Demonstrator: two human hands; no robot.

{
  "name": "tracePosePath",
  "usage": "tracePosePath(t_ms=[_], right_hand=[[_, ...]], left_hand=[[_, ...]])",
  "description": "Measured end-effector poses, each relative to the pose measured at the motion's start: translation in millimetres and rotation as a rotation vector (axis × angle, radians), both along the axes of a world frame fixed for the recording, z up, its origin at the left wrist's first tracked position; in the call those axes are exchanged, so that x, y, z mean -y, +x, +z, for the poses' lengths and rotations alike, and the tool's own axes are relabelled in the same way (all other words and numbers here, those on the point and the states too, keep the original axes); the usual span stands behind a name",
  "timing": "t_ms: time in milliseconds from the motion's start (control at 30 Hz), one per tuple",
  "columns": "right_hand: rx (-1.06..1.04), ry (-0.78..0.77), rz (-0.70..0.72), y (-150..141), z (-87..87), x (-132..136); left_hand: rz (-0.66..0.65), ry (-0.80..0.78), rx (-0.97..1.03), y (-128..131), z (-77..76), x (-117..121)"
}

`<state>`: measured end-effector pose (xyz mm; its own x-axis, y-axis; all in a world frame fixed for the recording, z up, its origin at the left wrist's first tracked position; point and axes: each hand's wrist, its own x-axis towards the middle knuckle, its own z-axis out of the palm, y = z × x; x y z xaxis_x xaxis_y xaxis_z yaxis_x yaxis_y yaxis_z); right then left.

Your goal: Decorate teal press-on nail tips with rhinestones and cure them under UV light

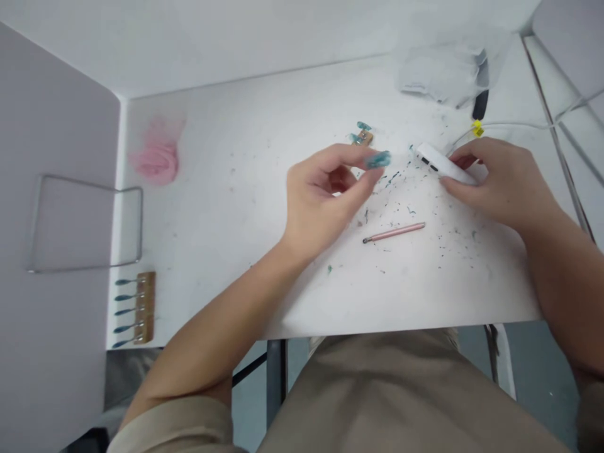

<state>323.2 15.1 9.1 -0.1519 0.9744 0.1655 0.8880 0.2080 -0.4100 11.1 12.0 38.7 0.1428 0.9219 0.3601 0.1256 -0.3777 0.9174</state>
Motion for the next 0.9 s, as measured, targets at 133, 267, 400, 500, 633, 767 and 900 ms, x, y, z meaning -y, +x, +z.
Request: tracePosePath(t_ms=[133,267,400,500,633,767,900], right_hand=[[-0.004,-0.011,0.018,-2,3.5,2],[-0.005,0.016,0.015,-4,3.9,6],[-0.018,0.100,-0.020,-11,10.1,14],[0.007,0.147,-0.046,-16,13.6,18],[0.020,0.090,-0.064,-13,8.6,16],[-0.011,0.052,-0.071,-7,2.6,12],[0.020,0.039,-0.065,-2,0.4,8]], left_hand=[[0.144,-0.189,0.049,-29,-7.2,-6],[0.223,-0.323,0.053,-50,-23.4,-17],[0.141,-0.199,0.020,-62,-40.8,-27],[0.128,-0.157,0.013,-64,-46.9,-30],[0.162,-0.172,0.051,-62,-48.2,-29],[0.145,-0.186,0.048,-64,-55.7,-32],[0.135,-0.176,0.011,-66,-62.9,-35]])
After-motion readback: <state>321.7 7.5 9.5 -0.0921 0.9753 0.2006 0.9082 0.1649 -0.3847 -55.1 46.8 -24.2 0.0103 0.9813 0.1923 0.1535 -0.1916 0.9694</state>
